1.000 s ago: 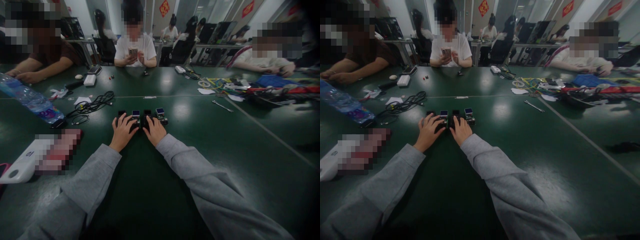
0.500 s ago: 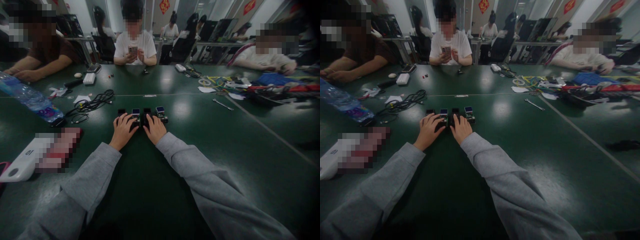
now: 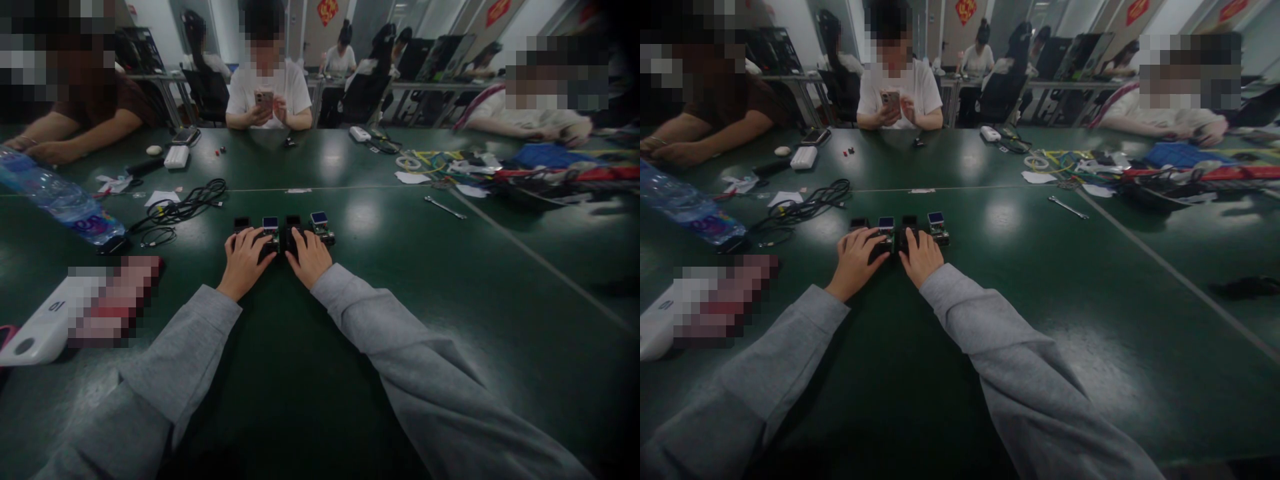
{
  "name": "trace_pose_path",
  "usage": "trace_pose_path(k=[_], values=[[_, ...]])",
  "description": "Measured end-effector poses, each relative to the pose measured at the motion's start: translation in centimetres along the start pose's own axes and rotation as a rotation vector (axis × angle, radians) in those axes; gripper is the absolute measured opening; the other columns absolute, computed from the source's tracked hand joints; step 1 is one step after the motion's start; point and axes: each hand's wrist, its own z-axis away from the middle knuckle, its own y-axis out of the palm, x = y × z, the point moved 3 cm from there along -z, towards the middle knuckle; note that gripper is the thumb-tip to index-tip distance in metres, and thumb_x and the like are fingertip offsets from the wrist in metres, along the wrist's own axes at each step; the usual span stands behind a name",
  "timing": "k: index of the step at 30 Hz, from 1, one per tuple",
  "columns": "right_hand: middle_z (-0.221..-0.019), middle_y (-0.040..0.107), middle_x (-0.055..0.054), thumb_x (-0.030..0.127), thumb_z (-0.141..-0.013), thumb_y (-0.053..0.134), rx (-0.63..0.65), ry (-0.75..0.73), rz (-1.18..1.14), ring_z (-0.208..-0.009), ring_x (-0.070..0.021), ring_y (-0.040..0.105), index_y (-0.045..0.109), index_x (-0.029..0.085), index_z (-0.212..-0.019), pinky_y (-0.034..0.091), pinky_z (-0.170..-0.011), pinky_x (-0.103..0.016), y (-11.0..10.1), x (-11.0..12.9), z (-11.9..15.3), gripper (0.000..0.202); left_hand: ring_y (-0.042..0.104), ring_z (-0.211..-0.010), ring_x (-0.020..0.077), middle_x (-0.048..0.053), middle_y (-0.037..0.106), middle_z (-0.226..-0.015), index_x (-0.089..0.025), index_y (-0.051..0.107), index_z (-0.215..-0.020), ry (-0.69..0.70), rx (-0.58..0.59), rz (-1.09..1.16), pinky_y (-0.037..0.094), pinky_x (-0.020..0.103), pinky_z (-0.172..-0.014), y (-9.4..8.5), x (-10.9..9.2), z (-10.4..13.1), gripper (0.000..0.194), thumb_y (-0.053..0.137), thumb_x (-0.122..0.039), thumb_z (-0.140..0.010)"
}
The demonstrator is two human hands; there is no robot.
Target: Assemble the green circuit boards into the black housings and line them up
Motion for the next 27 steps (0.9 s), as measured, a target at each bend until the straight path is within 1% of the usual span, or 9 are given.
trace_pose_path(k=[4, 9, 12, 15, 17, 20, 23, 27], values=[[-0.132, 0.051, -0.022, 0.039, -0.098, 0.047, -0.042, -0.004, 0.011, -0.119, -0.035, 0.048, 0.043, 0.006, -0.144, 0.046, -0.096, -0.048, 0.0, -0.1, 0.1, 0.056, 0.038, -0.139, 0.0318, 0.011, 0.053, -0.143, -0.025, 0.056, -0.129, -0.026, 0.003, -0.008, 0.024, 0.057, -0.112, -0.1, -0.2, 0.0, 0.037, 0.055, -0.041, -0.096], [-0.133, 0.051, -0.02, 0.044, -0.1, 0.042, -0.085, -0.005, 0.033, -0.124, -0.0336, 0.044, 0.045, 0.008, -0.142, 0.04, -0.104, -0.046, -0.9, -0.5, 0.5, 0.055, 0.037, -0.14, 0.0319, 0.011, 0.053, -0.144, -0.026, 0.055, -0.131, -0.048, 0.01, -0.01, 0.022, 0.059, -0.113, -0.2, -0.3, 0.1, 0.038, 0.056, -0.04, -0.095], [-0.136, 0.049, -0.019, 0.044, -0.1, 0.041, -0.145, 0.03, 0.074, -0.129, -0.0337, 0.039, 0.048, 0.011, -0.14, 0.034, -0.108, -0.048, -1.3, -1.9, 0.9, 0.052, 0.037, -0.14, 0.0319, 0.011, 0.053, -0.144, -0.026, 0.055, -0.131, -0.041, 0.013, -0.018, 0.023, 0.058, -0.113, -0.2, -0.3, 0.1, 0.038, 0.055, -0.04, -0.096], [-0.14, 0.045, -0.019, 0.044, -0.098, 0.045, -0.18, 0.099, 0.122, -0.134, -0.0365, 0.035, 0.049, 0.013, -0.139, 0.032, -0.109, -0.053, -1.2, -4.1, 1.4, 0.051, 0.037, -0.14, 0.0322, 0.011, 0.052, -0.144, -0.026, 0.055, -0.131, -0.038, 0.015, -0.022, 0.024, 0.058, -0.112, -0.2, -0.2, 0.1, 0.038, 0.054, -0.041, -0.096], [-0.141, 0.045, -0.02, 0.043, -0.098, 0.044, -0.157, 0.146, 0.116, -0.133, -0.0379, 0.036, 0.048, 0.013, -0.139, 0.034, -0.107, -0.055, -0.9, -5.6, 1.8, 0.051, 0.037, -0.14, 0.0321, 0.011, 0.052, -0.144, -0.026, 0.055, -0.132, -0.037, 0.016, -0.024, 0.024, 0.059, -0.112, -0.1, -0.1, 0.1, 0.039, 0.054, -0.041, -0.096], [-0.136, 0.048, -0.022, 0.038, -0.098, 0.041, -0.065, 0.173, 0.018, -0.124, -0.0358, 0.048, 0.045, 0.012, -0.141, 0.045, -0.097, -0.053, -0.5, -7.1, 2.1, 0.05, 0.037, -0.139, 0.0318, 0.011, 0.052, -0.144, -0.026, 0.055, -0.132, -0.034, 0.016, -0.026, 0.023, 0.059, -0.112, -0.2, -0.2, 0.1, 0.039, 0.054, -0.041, -0.096], [-0.131, 0.052, -0.022, 0.032, -0.096, 0.04, -0.014, 0.143, -0.076, -0.116, -0.0334, 0.054, 0.042, 0.011, -0.142, 0.05, -0.09, -0.05, -0.5, -7.4, 2.1, 0.051, 0.037, -0.139, 0.0317, 0.012, 0.053, -0.143, -0.025, 0.054, -0.132, -0.032, 0.02, -0.026, 0.023, 0.059, -0.112, -0.2, -0.2, 0.1, 0.039, 0.054, -0.041, -0.096], [-0.123, 0.056, -0.022, 0.033, -0.095, 0.041, -0.024, 0.116, -0.09, -0.11, -0.0338, 0.056, 0.046, 0.008, -0.135, 0.051, -0.086, -0.05, -0.9, -7.0, 1.9, 0.047, 0.039, -0.137, 0.0323, 0.012, 0.054, -0.142, -0.025, 0.054, -0.132, -0.035, 0.032, -0.013, 0.024, 0.06, -0.111, -0.2, -0.2, 0.1, 0.039, 0.053, -0.041, -0.096]])
